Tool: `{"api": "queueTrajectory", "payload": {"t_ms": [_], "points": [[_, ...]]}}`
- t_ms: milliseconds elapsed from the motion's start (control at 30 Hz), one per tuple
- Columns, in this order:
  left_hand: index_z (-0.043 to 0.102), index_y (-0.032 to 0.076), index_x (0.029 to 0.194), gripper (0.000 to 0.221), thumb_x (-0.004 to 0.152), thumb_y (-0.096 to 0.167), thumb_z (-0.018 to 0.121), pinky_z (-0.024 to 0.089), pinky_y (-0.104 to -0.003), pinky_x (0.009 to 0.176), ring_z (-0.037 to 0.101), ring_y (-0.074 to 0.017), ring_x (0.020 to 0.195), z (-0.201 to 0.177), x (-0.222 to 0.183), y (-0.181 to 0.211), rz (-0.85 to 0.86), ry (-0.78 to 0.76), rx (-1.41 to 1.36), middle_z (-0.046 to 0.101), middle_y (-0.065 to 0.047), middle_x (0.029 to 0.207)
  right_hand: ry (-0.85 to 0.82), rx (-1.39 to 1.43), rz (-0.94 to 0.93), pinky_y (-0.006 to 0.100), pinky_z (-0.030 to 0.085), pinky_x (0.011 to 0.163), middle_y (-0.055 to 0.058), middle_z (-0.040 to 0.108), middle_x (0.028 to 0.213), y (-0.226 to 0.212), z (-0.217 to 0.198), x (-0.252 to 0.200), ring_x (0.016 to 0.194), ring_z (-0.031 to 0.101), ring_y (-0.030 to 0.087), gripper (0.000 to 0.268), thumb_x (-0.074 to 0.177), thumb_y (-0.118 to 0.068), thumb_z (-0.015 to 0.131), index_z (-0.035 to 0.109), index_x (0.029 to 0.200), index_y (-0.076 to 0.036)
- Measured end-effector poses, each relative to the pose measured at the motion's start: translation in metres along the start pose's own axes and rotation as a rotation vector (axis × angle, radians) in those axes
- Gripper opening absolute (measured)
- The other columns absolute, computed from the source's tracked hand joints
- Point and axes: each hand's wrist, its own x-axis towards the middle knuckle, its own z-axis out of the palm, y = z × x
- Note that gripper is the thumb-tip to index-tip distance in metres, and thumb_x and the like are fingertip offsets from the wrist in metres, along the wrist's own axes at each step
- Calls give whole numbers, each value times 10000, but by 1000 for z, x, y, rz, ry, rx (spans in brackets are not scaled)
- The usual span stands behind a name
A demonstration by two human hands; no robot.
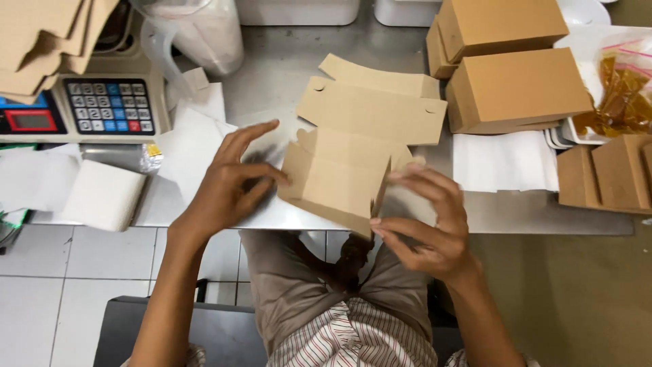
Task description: Folding a flat cardboard template into a box and inserting a paper liner
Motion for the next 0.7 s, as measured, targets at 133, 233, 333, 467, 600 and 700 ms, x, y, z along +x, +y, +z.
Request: {"api": "queueTrajectory", "payload": {"t_ms": [133, 233, 333, 467, 600, 700], "points": [[818, 160, 879, 247, 827, -72, 754, 404, -591, 1113, 533, -464, 1352, -20, 4, 3, -7, 60, 143, 601, -168, 1469, -71, 39, 26, 536, 447, 1109, 123, 735, 1242, -2, 16, 12, 1203, 685, 338, 159, 815, -192, 878, 809, 952, -151], [809, 147, 937, 270, 792, -73, 750, 413, -596, 1092, 490, -449, 1400, -25, 2, 8, -67, 17, 418, 553, -159, 1533, -184, 128, 115, 626, 417, 1119, 148, 717, 1294, -6, 13, 19, 1196, 692, 378, 439, 886, -90, 750, 657, 1312, -38], [661, 45, 1291, 500, 839, -167, 625, 352, -646, 1173, 376, -498, 1489, -10, -6, 17, 15, 52, 614, 365, -265, 1635, -336, 106, 79, 622, 381, 1233, 127, 676, 1361, -3, 4, 25, 1321, 635, 313, 486, 894, -187, 658, 617, 1362, -61], [584, 64, 1365, 465, 970, 299, 662, 359, -603, 1156, 510, -403, 1402, 25, -14, 61, 152, 27, 331, 552, -200, 1485, -407, 120, 78, 558, 475, 1167, 180, 580, 1470, 6, 2, 21, 1381, 564, 392, 447, 939, -70, 592, 613, 1386, -78], [721, 78, 1233, 429, 826, 191, 796, 314, -605, 1166, 651, -315, 1204, 57, -26, 49, 73, 9, 379, 751, -127, 1116, -423, -54, 41, 606, 391, 1126, 146, 647, 1399, 7, 18, 13, 1339, 579, 412, 424, 858, -82, 724, 722, 1279, -124], [804, 151, 1057, 181, 883, 106, 790, 377, -507, 1136, 725, -216, 990, 65, -37, 35, -25, 130, 232, 796, -23, 909, -385, -123, 24, 603, 346, 1160, 96, 690, 1337, 6, 34, 11, 1305, 615, 343, 318, 874, -103, 753, 761, 1188, -147]]}}
